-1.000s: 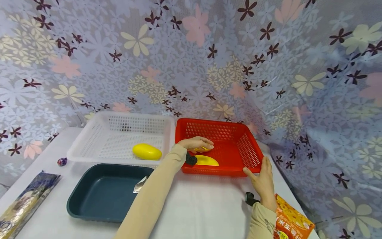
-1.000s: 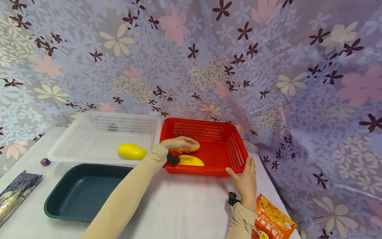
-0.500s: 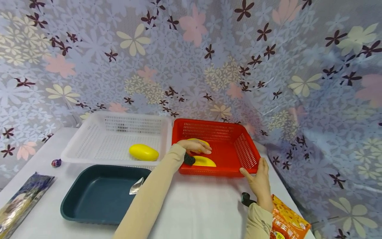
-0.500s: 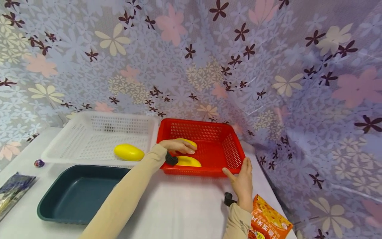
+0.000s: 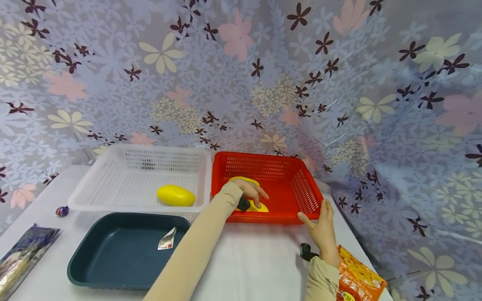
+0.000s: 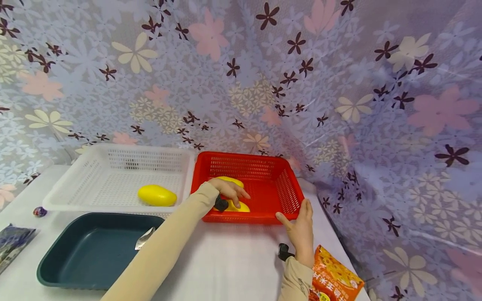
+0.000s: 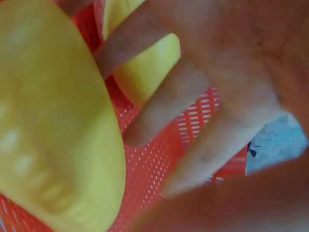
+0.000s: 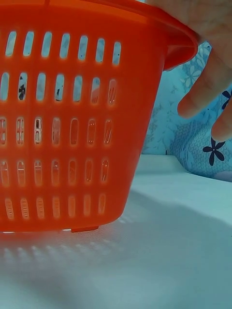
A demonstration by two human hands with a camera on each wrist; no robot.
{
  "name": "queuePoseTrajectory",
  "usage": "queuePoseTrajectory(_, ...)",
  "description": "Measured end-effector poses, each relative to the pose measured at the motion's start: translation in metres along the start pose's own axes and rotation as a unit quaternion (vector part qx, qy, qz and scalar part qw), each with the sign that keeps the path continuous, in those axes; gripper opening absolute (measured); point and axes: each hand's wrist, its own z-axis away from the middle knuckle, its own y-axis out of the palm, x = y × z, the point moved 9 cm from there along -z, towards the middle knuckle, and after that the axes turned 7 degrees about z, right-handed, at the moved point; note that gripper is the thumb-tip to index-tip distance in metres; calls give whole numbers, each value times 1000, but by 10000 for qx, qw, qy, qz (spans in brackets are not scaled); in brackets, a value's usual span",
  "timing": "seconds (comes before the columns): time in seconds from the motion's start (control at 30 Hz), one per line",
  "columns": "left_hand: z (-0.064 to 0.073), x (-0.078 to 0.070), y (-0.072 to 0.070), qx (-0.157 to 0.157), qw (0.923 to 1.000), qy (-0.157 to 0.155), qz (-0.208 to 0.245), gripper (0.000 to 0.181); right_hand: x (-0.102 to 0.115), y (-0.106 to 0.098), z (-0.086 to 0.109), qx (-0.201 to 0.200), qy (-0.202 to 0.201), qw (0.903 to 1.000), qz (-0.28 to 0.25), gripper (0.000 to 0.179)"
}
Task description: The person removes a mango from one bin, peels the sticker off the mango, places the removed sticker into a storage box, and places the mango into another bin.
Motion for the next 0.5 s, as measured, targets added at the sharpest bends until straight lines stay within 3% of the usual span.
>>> queuePoseTrajectory(0.13,8,-5,4,98,9986,-148,-507,57,0,1,0,-40,-34,9999,-88,105)
queuePoseTrajectory(0.37,14,-1,14,576,9961,-647,-171,62,-3,5,2,173,59,9996,-191,103)
queuePoseTrajectory(0.47,13,3,10,543,9955,-748,-205,64,-2,4,2,207,47,9995,-218,103)
queuePoseTrajectory(0.5,13,5,7,470,9953,-750,-401,65,-1,2,2,199,30,9995,-228,103)
